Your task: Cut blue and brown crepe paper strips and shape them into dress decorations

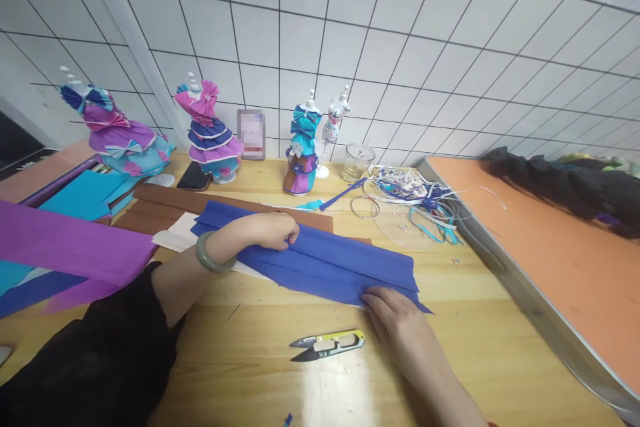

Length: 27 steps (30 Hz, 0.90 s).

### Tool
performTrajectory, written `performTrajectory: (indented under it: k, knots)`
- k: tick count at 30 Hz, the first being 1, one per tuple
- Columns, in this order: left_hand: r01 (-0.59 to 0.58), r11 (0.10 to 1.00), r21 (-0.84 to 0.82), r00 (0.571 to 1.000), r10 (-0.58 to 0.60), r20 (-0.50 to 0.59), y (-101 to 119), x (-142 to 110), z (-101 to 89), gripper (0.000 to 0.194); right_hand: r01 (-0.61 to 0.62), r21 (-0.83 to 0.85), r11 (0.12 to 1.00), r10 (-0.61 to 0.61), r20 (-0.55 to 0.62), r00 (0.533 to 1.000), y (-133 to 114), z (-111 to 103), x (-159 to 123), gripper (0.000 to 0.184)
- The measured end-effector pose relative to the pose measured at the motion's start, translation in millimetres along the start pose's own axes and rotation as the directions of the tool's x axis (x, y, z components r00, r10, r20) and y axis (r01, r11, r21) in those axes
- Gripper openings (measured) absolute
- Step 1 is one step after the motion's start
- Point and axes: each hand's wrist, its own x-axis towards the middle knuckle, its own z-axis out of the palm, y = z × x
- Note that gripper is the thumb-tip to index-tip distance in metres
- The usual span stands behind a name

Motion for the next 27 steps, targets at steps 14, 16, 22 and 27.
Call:
performTrajectory:
  k: [14, 16, 22, 27]
  knots:
    - [0.226, 0.971, -0.08, 0.867, -0.238, -0.438, -16, 5, -7.8, 0.026, -0.07, 0.042, 0.997, 0.066, 0.088, 0.994, 5, -10, 8, 0.022]
    - [0.26, 0.962, -0.08, 0.852, -0.268, -0.449, -18, 9, -6.5, 0.026, -0.064, 0.048, 0.997, 0.059, 0.099, 0.993, 7, -10, 9, 0.022]
    - [0.232, 0.973, 0.004, 0.785, -0.185, -0.591, -3, 14, -2.6, 0.025, -0.072, 0.076, 0.994, 0.065, 0.098, 0.993, 7, -12, 10, 0.023]
    - [-0.141, 0.989, -0.046, 0.893, 0.107, -0.437, 38, 8, 6.2, 0.038, -0.109, 0.088, 0.99, 0.1, 0.093, 0.991, 11, -14, 10, 0.024]
